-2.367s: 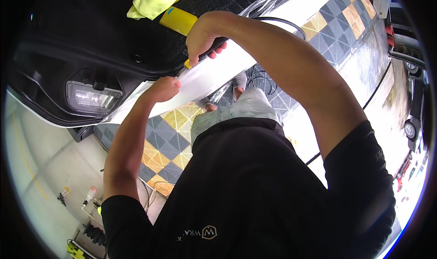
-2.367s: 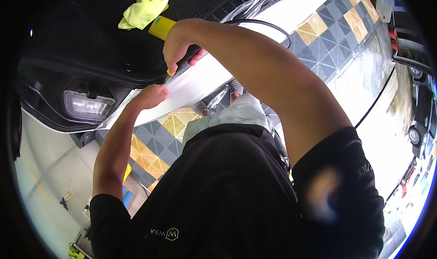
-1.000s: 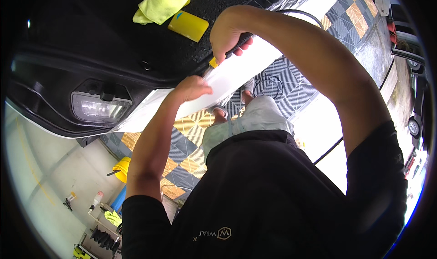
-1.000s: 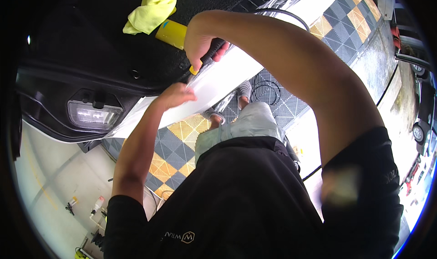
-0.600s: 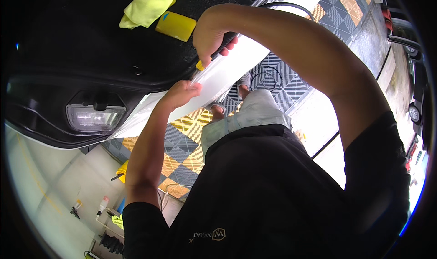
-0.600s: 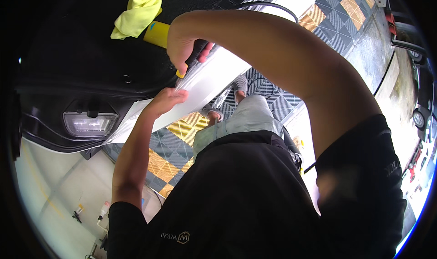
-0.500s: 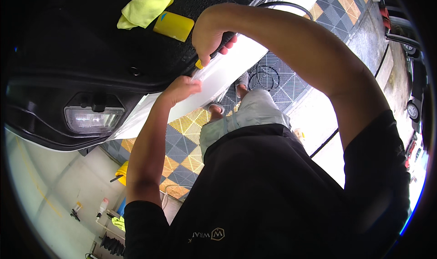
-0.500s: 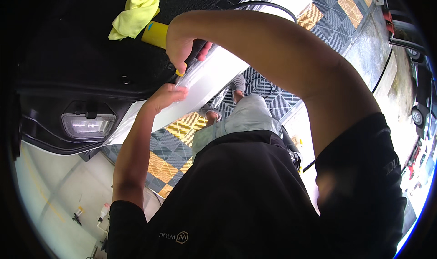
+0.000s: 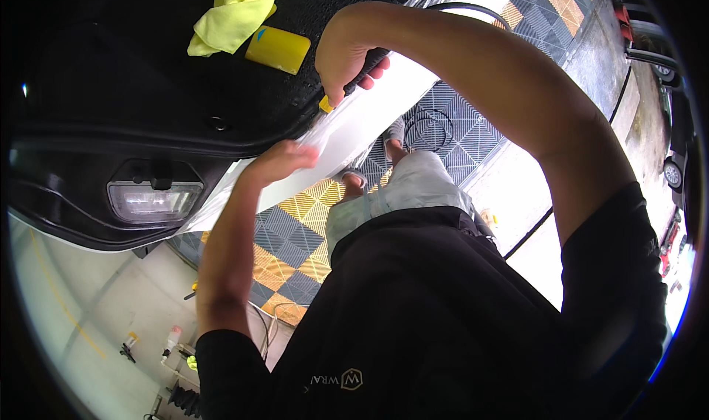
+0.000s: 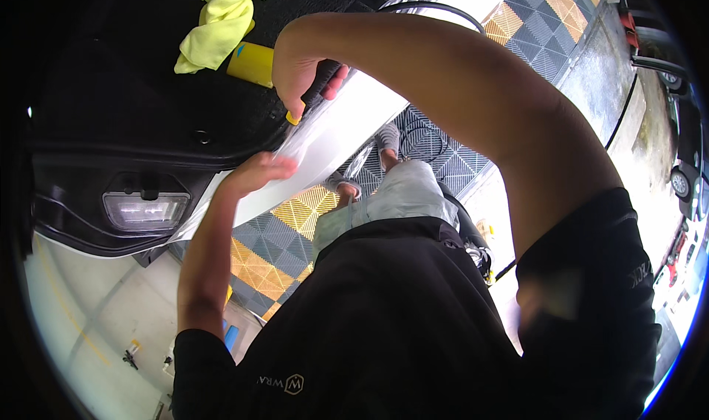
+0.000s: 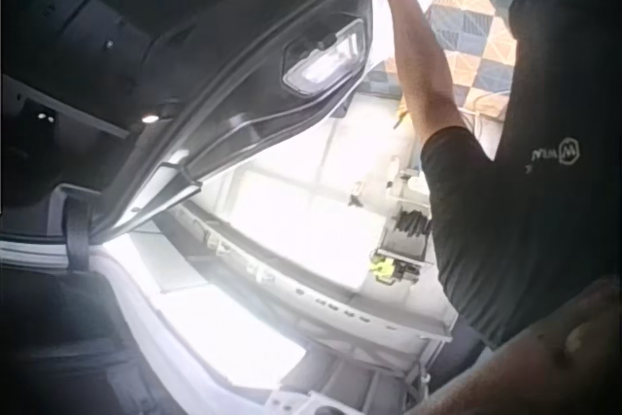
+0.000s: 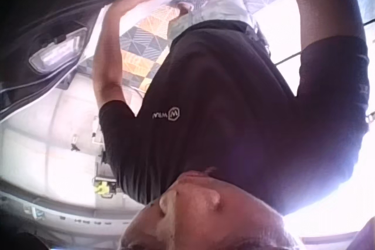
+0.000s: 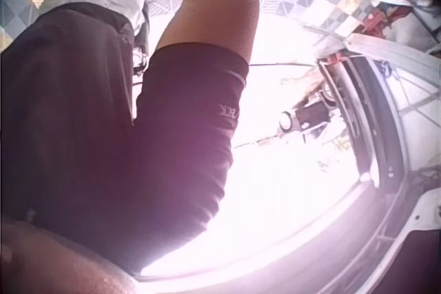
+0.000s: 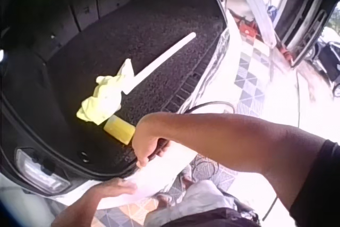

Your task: The person applies a clear protective film to the front bumper of a white car. They use a yellow squeegee to smooth the film and a yellow cloth to wipe the surface, working around the headlights and contours of the bumper.

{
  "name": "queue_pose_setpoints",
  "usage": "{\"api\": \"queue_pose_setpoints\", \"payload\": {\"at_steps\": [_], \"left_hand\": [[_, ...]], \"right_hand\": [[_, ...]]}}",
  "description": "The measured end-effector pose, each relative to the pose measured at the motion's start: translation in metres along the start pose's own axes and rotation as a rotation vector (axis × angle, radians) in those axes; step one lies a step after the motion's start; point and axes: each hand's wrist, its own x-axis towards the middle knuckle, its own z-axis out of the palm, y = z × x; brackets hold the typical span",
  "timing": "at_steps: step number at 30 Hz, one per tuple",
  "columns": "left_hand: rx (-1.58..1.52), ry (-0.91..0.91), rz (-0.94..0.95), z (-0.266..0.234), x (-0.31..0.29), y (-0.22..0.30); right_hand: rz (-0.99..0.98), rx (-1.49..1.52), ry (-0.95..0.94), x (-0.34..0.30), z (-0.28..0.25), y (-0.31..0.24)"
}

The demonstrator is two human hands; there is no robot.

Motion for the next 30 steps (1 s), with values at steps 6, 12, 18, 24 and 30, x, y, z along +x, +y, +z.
{"api": "queue_pose_setpoints", "payload": {"at_steps": [6,12,18,24,30], "left_hand": [[-0.183,0.091,0.078,0.009,0.010,0.019],[0.246,-0.037,-0.173,-0.019,-0.024,-0.005],[0.104,-0.035,-0.028,0.003,0.014,0.020],[0.361,0.011,-0.064,-0.008,-0.020,-0.014],[0.592,-0.080,-0.087,-0.018,-0.026,-0.022]], "right_hand": [[0.042,-0.004,0.071,-0.005,-0.001,-0.013],[0.040,0.044,0.009,-0.004,-0.004,-0.008],[0.053,-0.011,0.015,-0.005,-0.008,-0.007],[-0.065,0.047,-0.024,-0.001,-0.008,-0.015],[0.002,0.015,-0.126,0.026,-0.011,-0.019]]}}
